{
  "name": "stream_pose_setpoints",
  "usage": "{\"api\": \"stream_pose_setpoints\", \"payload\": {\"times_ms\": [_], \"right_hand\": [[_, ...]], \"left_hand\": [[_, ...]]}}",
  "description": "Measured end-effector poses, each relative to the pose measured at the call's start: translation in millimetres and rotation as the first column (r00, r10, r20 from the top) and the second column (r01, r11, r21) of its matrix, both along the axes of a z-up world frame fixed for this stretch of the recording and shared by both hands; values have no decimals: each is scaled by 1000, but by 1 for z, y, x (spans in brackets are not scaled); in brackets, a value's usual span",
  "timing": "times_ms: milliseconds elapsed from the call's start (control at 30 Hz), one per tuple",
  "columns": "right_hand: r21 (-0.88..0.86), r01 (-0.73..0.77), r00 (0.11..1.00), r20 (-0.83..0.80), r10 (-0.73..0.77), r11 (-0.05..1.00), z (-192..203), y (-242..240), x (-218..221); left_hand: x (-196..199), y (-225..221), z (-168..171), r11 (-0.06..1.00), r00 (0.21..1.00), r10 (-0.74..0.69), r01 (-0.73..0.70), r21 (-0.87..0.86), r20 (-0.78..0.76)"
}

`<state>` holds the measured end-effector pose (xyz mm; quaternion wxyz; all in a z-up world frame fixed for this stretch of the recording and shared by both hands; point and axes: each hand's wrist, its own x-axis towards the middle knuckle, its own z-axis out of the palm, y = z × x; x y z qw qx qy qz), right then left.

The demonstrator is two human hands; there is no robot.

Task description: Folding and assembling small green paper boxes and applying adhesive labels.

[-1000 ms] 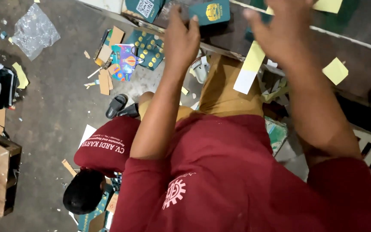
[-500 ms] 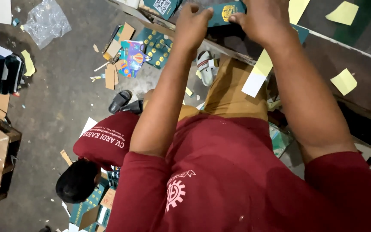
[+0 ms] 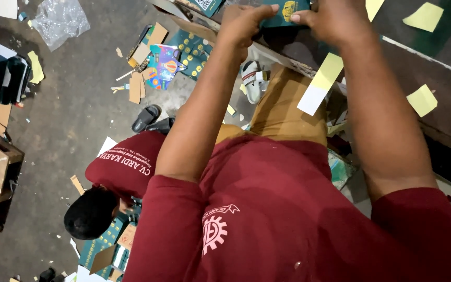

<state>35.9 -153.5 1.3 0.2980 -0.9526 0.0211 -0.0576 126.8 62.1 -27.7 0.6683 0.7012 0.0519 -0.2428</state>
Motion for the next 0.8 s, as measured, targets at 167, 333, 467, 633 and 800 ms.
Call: {"api": "stream_pose_setpoints", "payload": {"times_ms": [167, 333, 467, 633, 800], "right_hand": [[25, 7, 999, -34, -6, 1000, -5, -5, 2], [55, 114, 950, -298, -93, 992, 26, 5, -2], [-55, -125, 989, 77, 129, 991, 14, -2, -9], [-204, -301, 876, 326, 354, 932, 73, 33, -31], [614, -381, 922, 309, 233, 691, 51, 48, -25]], "left_hand": [[-1, -5, 2, 990, 999, -35, 38, -137, 19], [-4, -9, -9, 999, 998, 28, -29, 15, 52], [-9, -1, -2, 996, 954, 73, -54, -73, 290], [-44, 30, 93, 878, 537, -434, 73, 473, 724], [-50, 61, 108, 943, 413, -332, 125, 309, 848]]}}
